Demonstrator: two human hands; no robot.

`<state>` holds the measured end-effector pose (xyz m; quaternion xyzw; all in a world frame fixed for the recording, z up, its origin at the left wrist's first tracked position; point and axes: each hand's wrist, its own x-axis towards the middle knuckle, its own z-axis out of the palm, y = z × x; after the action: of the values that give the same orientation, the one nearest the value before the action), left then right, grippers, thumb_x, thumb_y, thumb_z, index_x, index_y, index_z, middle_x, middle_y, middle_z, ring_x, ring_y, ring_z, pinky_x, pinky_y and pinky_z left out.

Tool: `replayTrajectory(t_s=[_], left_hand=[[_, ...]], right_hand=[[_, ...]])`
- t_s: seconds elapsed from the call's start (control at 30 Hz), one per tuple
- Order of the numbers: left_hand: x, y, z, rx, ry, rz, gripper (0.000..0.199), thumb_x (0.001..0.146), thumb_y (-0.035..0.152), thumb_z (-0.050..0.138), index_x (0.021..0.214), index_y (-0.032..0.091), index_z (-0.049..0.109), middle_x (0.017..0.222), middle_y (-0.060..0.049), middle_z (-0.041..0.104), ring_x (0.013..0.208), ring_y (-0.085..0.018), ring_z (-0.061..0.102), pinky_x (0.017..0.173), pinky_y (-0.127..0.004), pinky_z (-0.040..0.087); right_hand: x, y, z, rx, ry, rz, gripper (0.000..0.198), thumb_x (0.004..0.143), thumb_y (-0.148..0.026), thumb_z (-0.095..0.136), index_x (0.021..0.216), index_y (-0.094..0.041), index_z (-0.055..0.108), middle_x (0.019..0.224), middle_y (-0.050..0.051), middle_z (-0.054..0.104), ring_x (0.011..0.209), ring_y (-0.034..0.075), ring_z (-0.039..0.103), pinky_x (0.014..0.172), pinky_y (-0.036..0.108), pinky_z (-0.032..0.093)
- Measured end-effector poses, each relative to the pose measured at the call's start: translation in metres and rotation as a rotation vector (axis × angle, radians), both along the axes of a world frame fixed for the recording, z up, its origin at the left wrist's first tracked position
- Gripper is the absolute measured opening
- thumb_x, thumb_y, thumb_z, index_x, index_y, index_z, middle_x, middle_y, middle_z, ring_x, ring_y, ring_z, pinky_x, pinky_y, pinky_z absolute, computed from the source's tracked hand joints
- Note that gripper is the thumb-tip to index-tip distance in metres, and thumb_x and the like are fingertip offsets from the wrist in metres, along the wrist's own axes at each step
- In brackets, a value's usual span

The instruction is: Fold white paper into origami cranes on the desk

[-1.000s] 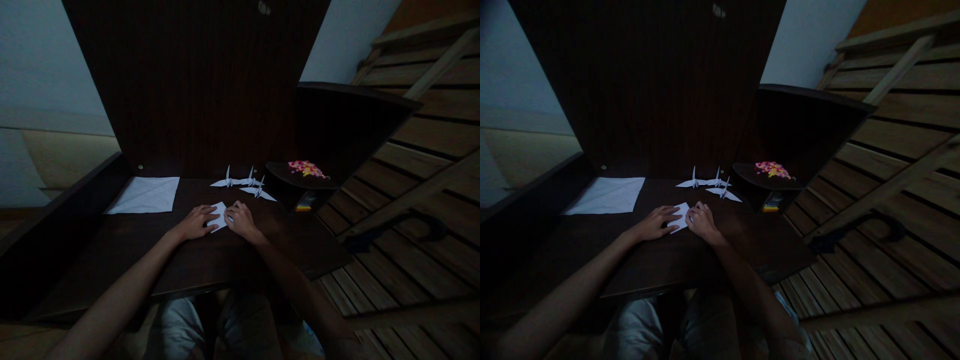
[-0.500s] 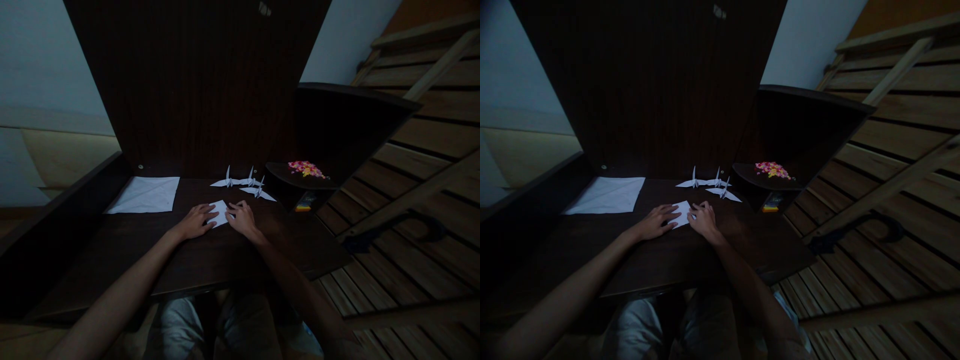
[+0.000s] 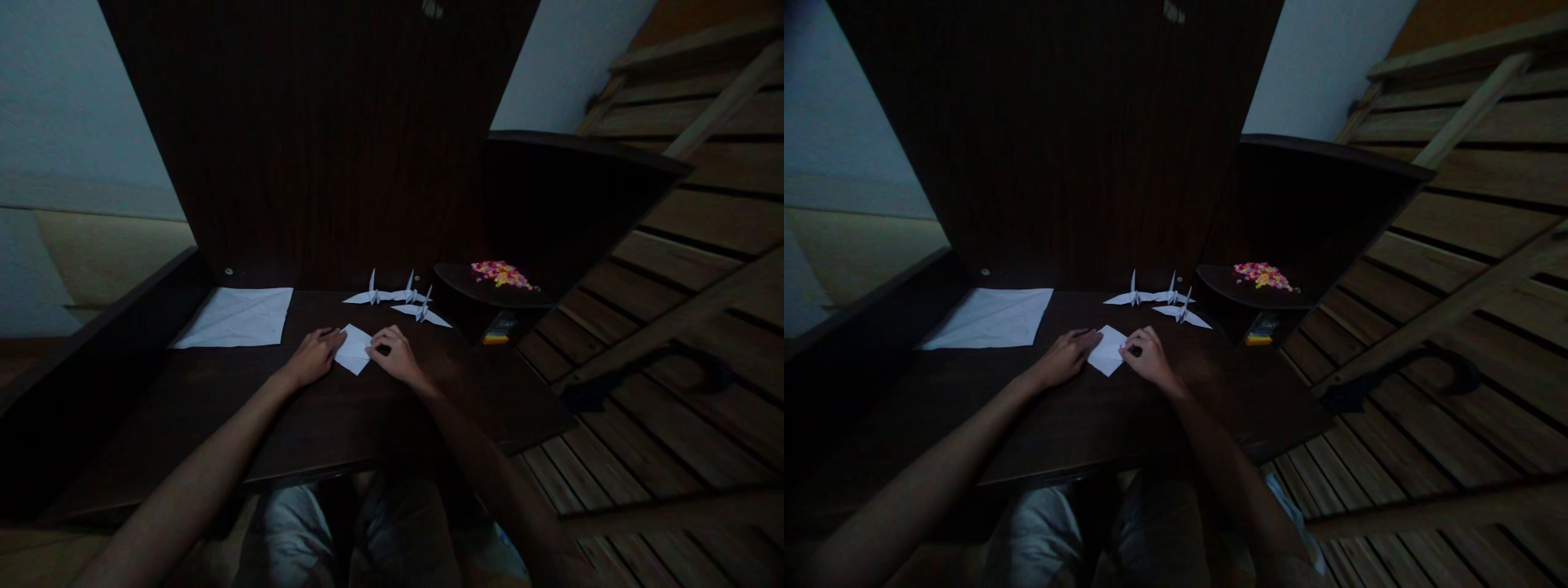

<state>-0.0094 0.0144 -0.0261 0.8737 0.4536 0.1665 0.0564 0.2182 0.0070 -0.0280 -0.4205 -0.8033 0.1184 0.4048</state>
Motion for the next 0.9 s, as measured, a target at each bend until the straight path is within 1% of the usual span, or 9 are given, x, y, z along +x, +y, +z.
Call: replayTrajectory(t_s=[0.07,0.2,0.33,0.47,0.57,0.7,0.8,0.9], left_hand=[[0.0006,0.0004,0.0001,-0.016,-0.032,0.017,0.049,0.085,0.014,0.041,0.134,0.017,0.047,0.137,-0.010,0.052,0.128,-0.027,0.043,0.104,-0.044,0.038],[0.0016,-0.0008,0.0024,-0.025,-0.095,0.024,0.052,0.084,0.014,0.040,0.136,0.015,0.043,0.135,-0.012,0.052,0.125,-0.025,0.044,0.105,-0.043,0.038],[0.0021,-0.0029,0.0045,-0.044,-0.123,0.073,0.059,0.081,0.014,0.043,0.140,0.013,0.037,0.134,-0.014,0.052,0.124,-0.026,0.046,0.104,-0.042,0.038],[0.0017,-0.0016,0.0019,-0.067,-0.123,0.097,0.059,0.080,0.016,0.045,0.139,0.012,0.037,0.135,-0.015,0.050,0.123,-0.027,0.047,0.104,-0.043,0.038],[0.0007,0.0002,-0.0011,-0.056,-0.155,0.074,0.060,0.080,0.016,0.045,0.139,0.013,0.035,0.136,-0.014,0.050,0.124,-0.027,0.046,0.105,-0.044,0.036],[-0.0006,-0.0001,-0.0002,-0.037,-0.204,0.045,0.061,0.080,0.016,0.046,0.140,0.014,0.033,0.136,-0.013,0.051,0.125,-0.027,0.044,0.105,-0.045,0.035],[-0.0010,-0.0024,0.0036,-0.026,-0.238,0.053,0.063,0.079,0.017,0.048,0.140,0.017,0.032,0.133,-0.011,0.053,0.123,-0.027,0.045,0.104,-0.046,0.036],[-0.0011,-0.0039,0.0068,0.001,-0.253,0.041,0.060,0.079,0.016,0.049,0.138,0.016,0.037,0.130,-0.011,0.054,0.120,-0.026,0.048,0.102,-0.044,0.038]], right_hand=[[0.0012,0.0013,0.0012,-0.017,0.025,-0.037,0.004,0.077,-0.023,0.066,0.076,-0.020,0.067,0.088,0.004,0.065,0.088,0.020,0.054,0.083,0.036,0.044],[0.0027,0.0039,0.0008,-0.054,0.043,-0.066,0.020,0.076,-0.024,0.068,0.095,-0.021,0.065,0.103,0.006,0.064,0.099,0.021,0.053,0.090,0.039,0.042],[0.0019,0.0043,-0.0006,-0.102,0.074,-0.047,0.031,0.079,-0.027,0.064,0.109,-0.021,0.061,0.112,0.007,0.062,0.108,0.021,0.051,0.096,0.039,0.041],[0.0004,0.0035,-0.0010,-0.165,0.071,-0.092,0.043,0.079,-0.032,0.065,0.119,-0.020,0.056,0.116,0.008,0.059,0.112,0.022,0.050,0.099,0.039,0.040],[-0.0001,0.0033,-0.0018,-0.201,-0.010,-0.096,0.054,0.075,-0.030,0.068,0.125,-0.019,0.052,0.122,0.010,0.056,0.117,0.023,0.047,0.102,0.040,0.037],[0.0000,0.0036,-0.0042,-0.205,-0.063,-0.079,0.058,0.077,-0.029,0.065,0.131,-0.018,0.047,0.127,0.011,0.052,0.121,0.022,0.044,0.103,0.039,0.036],[0.0001,0.0043,-0.0053,-0.210,-0.075,-0.072,0.061,0.079,-0.028,0.064,0.136,-0.020,0.043,0.130,0.011,0.051,0.122,0.022,0.043,0.103,0.040,0.035],[0.0002,0.0047,-0.0048,-0.201,-0.094,-0.051,0.061,0.080,-0.027,0.064,0.137,-0.021,0.043,0.132,0.011,0.053,0.121,0.023,0.043,0.102,0.042,0.035]])
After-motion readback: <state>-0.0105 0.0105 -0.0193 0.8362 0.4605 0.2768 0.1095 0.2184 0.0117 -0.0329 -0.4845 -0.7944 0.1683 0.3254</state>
